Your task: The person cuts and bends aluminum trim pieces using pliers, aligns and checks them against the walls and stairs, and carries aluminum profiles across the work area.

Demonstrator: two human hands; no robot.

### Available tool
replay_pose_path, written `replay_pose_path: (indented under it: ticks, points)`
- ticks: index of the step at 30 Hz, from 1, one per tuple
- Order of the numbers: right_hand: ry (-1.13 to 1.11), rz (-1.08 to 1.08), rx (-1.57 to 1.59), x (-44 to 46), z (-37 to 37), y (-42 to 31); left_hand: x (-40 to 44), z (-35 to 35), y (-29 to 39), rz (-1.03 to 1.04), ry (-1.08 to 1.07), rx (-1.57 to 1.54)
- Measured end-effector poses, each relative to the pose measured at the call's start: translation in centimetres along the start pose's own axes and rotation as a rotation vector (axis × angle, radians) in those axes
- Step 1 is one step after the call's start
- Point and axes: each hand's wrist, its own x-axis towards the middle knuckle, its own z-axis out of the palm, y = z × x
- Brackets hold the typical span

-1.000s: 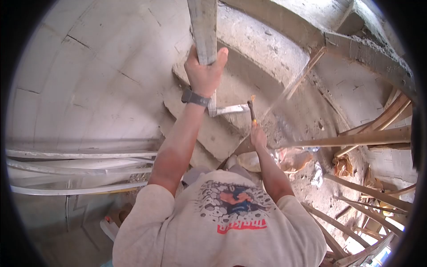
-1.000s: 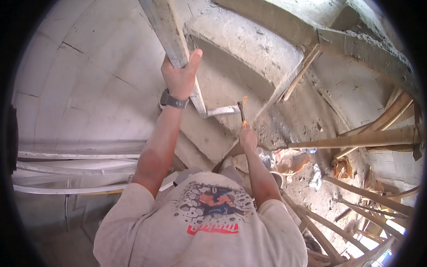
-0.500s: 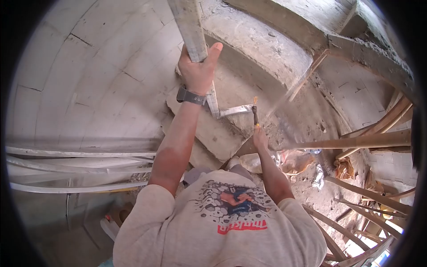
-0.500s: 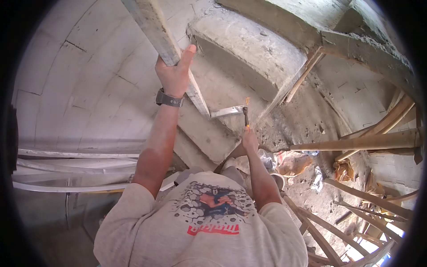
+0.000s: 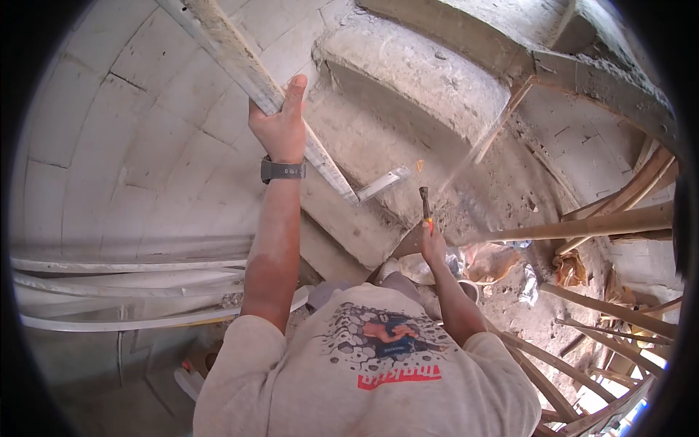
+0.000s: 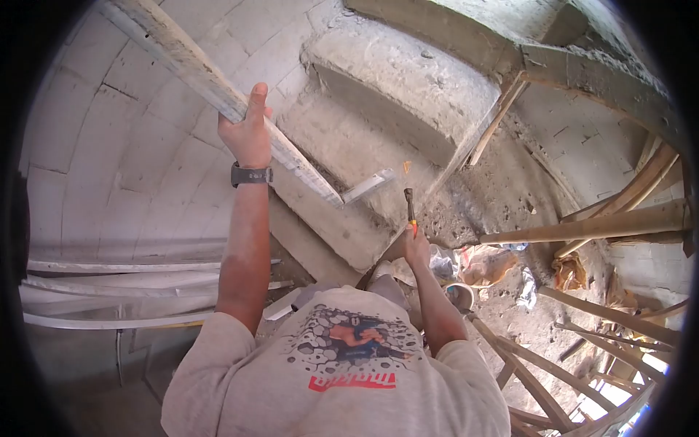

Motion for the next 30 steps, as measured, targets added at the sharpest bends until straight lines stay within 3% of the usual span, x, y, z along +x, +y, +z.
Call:
replay_pose_path:
  ticks: [6, 13, 16, 23, 30]
  points:
    - [0.022, 0.014, 0.029, -1.2, 0.4, -0.4, 1.0, -1.2, -2.8, -0.09, 0.073, 0.034]
    - [0.038, 0.017, 0.113, -1.9, -0.1, 0.7, -0.5, -5.4, -6.3, -0.393, 0.283, 0.111]
    - [0.215, -0.037, 0.052, -1.8, 0.6, 1.9, -2.7, -7.3, -7.2, -0.446, 0.398, 0.05]
    - [0.181, -0.022, 0.196, 1.2, 0.4, 6.5, -5.4, -12.4, -7.7, -0.564, 0.613, 0.089]
    - [0.112, -0.108, 0.18, 1.2, -3.0, 3.7, -7.6, -17.7, -9.9, -0.643, 0.739, 0.009]
